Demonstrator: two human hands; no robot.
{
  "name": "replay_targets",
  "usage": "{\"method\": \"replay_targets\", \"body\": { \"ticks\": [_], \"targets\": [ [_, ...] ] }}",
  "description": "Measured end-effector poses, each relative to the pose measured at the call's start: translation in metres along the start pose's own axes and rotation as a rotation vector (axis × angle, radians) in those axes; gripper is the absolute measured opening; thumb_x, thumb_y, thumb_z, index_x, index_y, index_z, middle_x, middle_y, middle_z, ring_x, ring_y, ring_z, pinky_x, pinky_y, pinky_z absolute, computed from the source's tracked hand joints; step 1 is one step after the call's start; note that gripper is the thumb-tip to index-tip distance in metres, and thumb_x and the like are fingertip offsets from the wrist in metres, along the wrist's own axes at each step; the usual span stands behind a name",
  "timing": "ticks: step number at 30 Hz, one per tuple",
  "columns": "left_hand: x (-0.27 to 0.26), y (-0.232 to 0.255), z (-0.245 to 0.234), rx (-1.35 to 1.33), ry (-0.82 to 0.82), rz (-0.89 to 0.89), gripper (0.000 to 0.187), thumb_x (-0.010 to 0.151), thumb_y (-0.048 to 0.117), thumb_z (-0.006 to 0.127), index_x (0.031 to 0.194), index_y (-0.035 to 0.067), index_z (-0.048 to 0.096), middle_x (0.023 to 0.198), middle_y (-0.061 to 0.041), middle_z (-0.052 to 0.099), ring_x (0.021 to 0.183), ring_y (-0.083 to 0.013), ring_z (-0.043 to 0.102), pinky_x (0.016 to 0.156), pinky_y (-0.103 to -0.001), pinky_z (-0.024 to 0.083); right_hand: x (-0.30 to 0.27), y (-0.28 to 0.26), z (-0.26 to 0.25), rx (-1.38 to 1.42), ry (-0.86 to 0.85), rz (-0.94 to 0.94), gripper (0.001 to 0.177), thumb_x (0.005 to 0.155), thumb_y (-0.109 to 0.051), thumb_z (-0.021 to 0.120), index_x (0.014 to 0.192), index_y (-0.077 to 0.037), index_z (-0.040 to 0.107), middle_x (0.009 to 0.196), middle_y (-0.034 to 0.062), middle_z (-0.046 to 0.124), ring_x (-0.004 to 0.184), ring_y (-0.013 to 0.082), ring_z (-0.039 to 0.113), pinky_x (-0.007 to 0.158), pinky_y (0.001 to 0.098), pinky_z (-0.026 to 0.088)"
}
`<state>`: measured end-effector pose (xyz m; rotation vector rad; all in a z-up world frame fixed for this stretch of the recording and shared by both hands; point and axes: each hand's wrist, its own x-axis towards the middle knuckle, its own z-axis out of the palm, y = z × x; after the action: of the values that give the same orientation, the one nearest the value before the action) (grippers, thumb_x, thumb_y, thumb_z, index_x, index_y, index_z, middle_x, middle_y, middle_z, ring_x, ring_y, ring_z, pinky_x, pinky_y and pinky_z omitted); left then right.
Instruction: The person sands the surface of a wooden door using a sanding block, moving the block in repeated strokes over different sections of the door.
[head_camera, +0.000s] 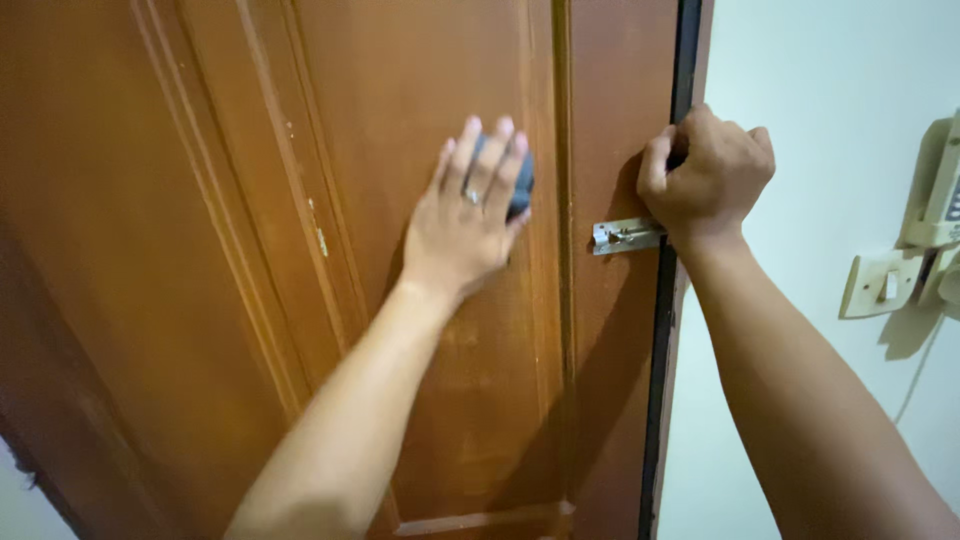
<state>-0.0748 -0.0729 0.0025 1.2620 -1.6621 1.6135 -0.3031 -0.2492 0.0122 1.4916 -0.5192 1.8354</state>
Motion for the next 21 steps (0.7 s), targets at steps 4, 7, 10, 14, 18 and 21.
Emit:
{"method": "replay_targets", "body": {
  "ticks": [4,7,10,14,18,21],
  "targets": [
    [0.061,-0.034,0.002,0.034,0.097,-0.029,0.085,0.104,0.047,0.066,0.162,0.009,0.019,0.165,-0.017,0.028,0.153,-0.0412,0.026,0.127,-0.058,0.028,0.002,0.000,0.001,0.006,0.000,0.008,0.018,0.085,-0.008,0.066,0.073,-0.011,0.054,0.058,0.0037,0.052,0.055,0.0231,0.044,0.065,0.0366,0.032],
    [0.103,-0.053,0.006,0.097,-0.019,-0.200,0.076,0.109,0.056,0.057,0.162,0.014,0.020,0.162,-0.017,0.030,0.151,-0.0406,0.026,0.125,-0.062,0.023,0.003,-0.001,0.001,0.035,0.013,0.013,0.016,0.085,-0.008,0.066,0.073,-0.013,0.056,0.058,0.0010,0.054,0.054,0.0203,0.046,0.065,0.0359,0.032],
    [0.100,-0.046,0.015,0.113,0.020,-0.204,0.074,0.108,0.056,0.057,0.161,0.018,0.021,0.162,-0.016,0.029,0.152,-0.0398,0.025,0.123,-0.065,0.023,0.002,0.000,-0.001,0.014,-0.029,0.001,0.018,0.086,-0.009,0.066,0.073,-0.013,0.055,0.056,0.0006,0.053,0.052,0.0190,0.045,0.067,0.0347,0.034],
    [0.045,-0.010,0.014,0.052,0.103,-0.101,0.083,0.105,0.049,0.064,0.164,0.014,0.016,0.167,-0.013,0.024,0.156,-0.0379,0.022,0.130,-0.059,0.023,0.005,-0.005,-0.004,0.002,0.008,-0.001,0.018,0.084,-0.010,0.067,0.071,-0.012,0.054,0.058,0.0018,0.052,0.054,0.0212,0.045,0.065,0.0358,0.033],
    [-0.002,0.030,0.007,0.001,0.020,-0.134,0.082,0.101,0.045,0.063,0.164,0.014,0.021,0.168,-0.009,0.024,0.158,-0.0349,0.023,0.132,-0.053,0.026,0.007,-0.010,-0.007,-0.028,-0.002,0.024,0.022,0.083,-0.012,0.068,0.068,-0.011,0.051,0.061,0.0037,0.050,0.054,0.0228,0.044,0.064,0.0367,0.031],
    [-0.009,0.040,0.007,-0.043,-0.013,-0.157,0.077,0.102,0.049,0.056,0.163,0.014,0.023,0.168,-0.008,0.026,0.157,-0.0331,0.025,0.130,-0.052,0.025,0.008,-0.010,-0.007,-0.010,-0.020,0.040,0.021,0.084,-0.011,0.067,0.069,-0.013,0.052,0.057,0.0027,0.050,0.053,0.0212,0.044,0.065,0.0357,0.032]
  ]
}}
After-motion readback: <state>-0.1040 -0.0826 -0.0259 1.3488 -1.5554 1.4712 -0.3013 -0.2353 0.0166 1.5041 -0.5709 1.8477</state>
